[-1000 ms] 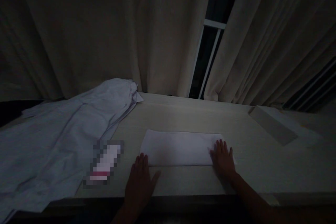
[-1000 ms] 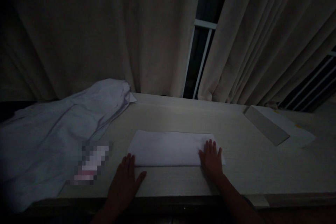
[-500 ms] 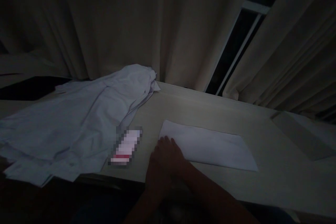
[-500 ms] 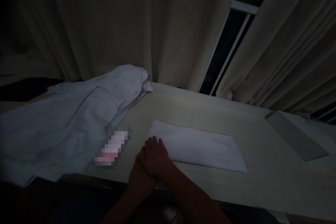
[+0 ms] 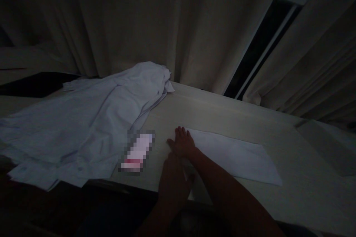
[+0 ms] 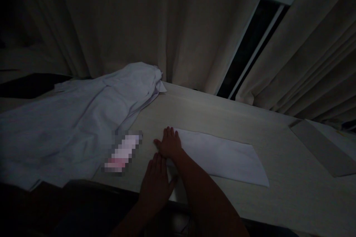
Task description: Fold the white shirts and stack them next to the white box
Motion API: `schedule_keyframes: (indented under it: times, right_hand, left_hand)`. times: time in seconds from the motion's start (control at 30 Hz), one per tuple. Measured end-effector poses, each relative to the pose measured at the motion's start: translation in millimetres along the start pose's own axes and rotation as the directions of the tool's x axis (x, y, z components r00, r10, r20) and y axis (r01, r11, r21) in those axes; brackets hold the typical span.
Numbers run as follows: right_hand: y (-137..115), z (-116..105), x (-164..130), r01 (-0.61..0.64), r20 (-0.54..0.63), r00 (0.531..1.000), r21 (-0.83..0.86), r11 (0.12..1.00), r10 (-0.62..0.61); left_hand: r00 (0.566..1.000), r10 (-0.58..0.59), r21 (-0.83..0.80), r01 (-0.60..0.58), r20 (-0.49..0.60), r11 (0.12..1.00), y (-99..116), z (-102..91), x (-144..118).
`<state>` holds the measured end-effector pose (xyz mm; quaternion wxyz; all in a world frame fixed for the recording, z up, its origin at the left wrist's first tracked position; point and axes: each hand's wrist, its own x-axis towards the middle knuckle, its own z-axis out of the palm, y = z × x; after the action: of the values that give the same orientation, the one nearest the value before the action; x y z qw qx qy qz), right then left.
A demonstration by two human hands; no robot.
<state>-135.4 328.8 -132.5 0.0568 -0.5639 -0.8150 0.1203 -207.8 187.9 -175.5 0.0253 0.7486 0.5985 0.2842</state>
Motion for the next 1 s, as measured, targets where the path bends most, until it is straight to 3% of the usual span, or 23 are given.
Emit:
schedule_keyframes:
  times: [0.27, 0.5, 0.67, 0.8, 0.9, 1.0]
  right_hand:
    - [4.1, 4.1, 8.3, -0.021, -0.062, 0.998, 0.014, 1.0, 0.022]
    - [5.9, 4.5, 7.6, -0.024, -0.043, 0.999, 0.026, 0.999, 0.025]
    - [3.5, -8.0, 6.7, -0.018, -0.011, 1.0, 0.047, 0.999, 0.019]
    - [-1.9, -21.5, -21.0, 0.063, -0.12, 0.991, 0.04, 0.997, -0.058]
    - [0.7, -20.9, -62.7, 0.132, -0.177, 0.976, 0.017, 0.991, -0.126]
    - [11.2, -14.7, -104.8, 0.124, -0.224, 0.967, 0.007, 0.992, -0.119]
  left_hand:
    - [1.0, -0.005, 0.002, 0.005, 0.014, 1.0, 0.2, 2.9, -0.7]
    - [0.999, 0.019, 0.022, -0.019, 0.029, 1.0, -0.8, 0.6, 0.3]
    - [0.999, 0.039, 0.063, -0.04, 0.018, 0.997, 1.4, -1.0, 1.0]
    - [0.998, 0.063, 0.118, -0.064, 0.013, 0.991, 1.0, -0.9, 1.6]
    - [0.992, 0.111, 0.154, -0.119, 0.058, 0.981, -1.3, -2.8, 1.6]
    - [0.991, 0.113, 0.219, -0.127, 0.075, 0.967, 3.5, -7.7, 3.2]
